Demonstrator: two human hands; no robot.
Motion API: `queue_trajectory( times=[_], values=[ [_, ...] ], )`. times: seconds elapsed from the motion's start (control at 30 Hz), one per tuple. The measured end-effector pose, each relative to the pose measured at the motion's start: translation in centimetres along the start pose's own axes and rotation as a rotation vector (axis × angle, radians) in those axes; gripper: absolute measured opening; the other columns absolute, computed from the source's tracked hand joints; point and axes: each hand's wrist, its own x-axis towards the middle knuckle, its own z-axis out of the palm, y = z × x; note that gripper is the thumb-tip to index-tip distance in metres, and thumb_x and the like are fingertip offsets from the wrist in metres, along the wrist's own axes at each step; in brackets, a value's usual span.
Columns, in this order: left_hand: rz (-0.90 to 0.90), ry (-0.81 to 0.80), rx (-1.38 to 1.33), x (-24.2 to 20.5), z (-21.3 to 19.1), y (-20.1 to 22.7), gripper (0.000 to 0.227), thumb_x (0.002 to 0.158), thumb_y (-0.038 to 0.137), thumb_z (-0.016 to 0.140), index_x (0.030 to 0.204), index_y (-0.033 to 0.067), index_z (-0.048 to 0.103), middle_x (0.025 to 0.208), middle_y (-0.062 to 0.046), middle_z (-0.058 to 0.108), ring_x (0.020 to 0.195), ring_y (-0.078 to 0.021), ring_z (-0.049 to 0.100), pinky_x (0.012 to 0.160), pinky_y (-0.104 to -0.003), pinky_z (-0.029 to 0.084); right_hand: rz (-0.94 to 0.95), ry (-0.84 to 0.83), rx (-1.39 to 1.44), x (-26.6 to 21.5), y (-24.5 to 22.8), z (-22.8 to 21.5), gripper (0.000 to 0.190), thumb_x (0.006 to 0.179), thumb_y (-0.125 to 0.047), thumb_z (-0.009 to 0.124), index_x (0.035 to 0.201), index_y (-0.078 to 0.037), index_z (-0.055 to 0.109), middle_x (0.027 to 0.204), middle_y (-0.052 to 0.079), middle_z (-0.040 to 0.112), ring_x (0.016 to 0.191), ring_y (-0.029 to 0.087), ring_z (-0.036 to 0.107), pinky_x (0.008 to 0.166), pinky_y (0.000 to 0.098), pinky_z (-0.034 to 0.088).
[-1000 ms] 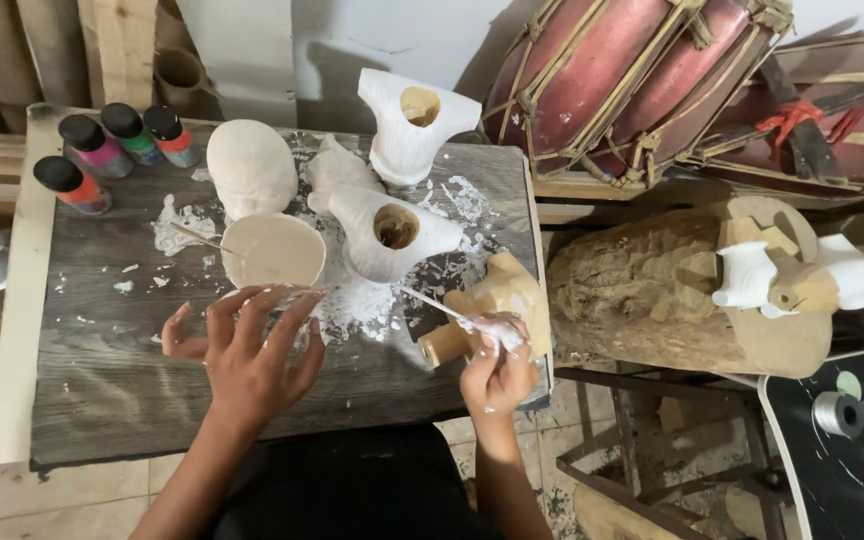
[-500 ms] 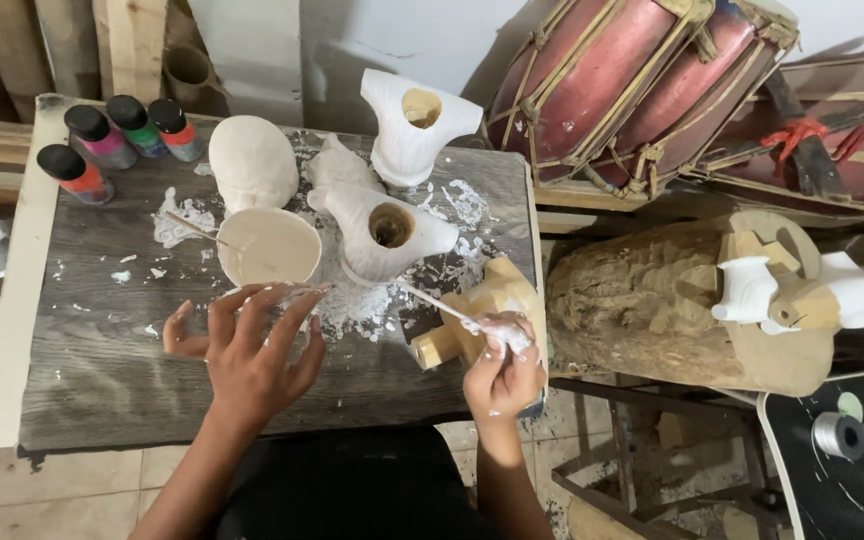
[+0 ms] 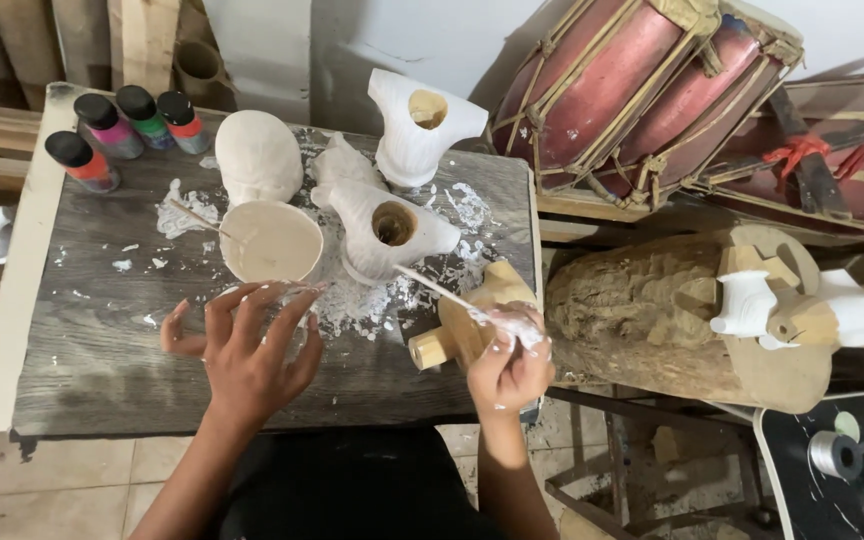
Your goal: Cleaning and refining white plaster molds using a small wooden stick and hands.
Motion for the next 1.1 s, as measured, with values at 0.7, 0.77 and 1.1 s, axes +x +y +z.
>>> queue_trajectory(
  times=[0.7,0.77,1.1],
  values=[
    [-0.018,0.003,-0.001,-2.7,1.0,-3.5,0.030,0.078,0.010,0.075,0.107,0.0169,0.079,0.100,-0.008,0.068,0.096,-0.0338,0.065,0.090,-0.042,0.049,0.000,-0.020,-0.107,-0.1,-3.2,2.5,0.024,0.100,-0.010,0.060,0.084,0.008,0.063,0.071,0.019,0.065,0.057,0.036,0.064,0.062,0.0420,0.057],
    [-0.019,-0.002,-0.018,-1.0,-0.1,-3.0,0.029,0.078,0.010,0.075,0.106,0.0169,0.079,0.099,-0.008,0.068,0.096,-0.0336,0.065,0.091,-0.041,0.049,-0.010,0.005,-0.126,0.5,-3.3,2.7,0.024,0.100,-0.010,0.060,0.085,0.009,0.062,0.073,0.019,0.066,0.058,0.034,0.065,0.063,0.0420,0.057],
    [0.014,-0.034,-0.098,0.0,-1.2,-4.2,0.031,0.079,0.010,0.074,0.108,0.0177,0.079,0.100,-0.007,0.067,0.096,-0.0329,0.064,0.090,-0.041,0.051,-0.116,0.094,-0.112,4.8,-4.7,3.4,0.025,0.102,-0.006,0.055,0.086,0.013,0.056,0.070,0.023,0.061,0.057,0.036,0.061,0.062,0.0473,0.057]
  ],
)
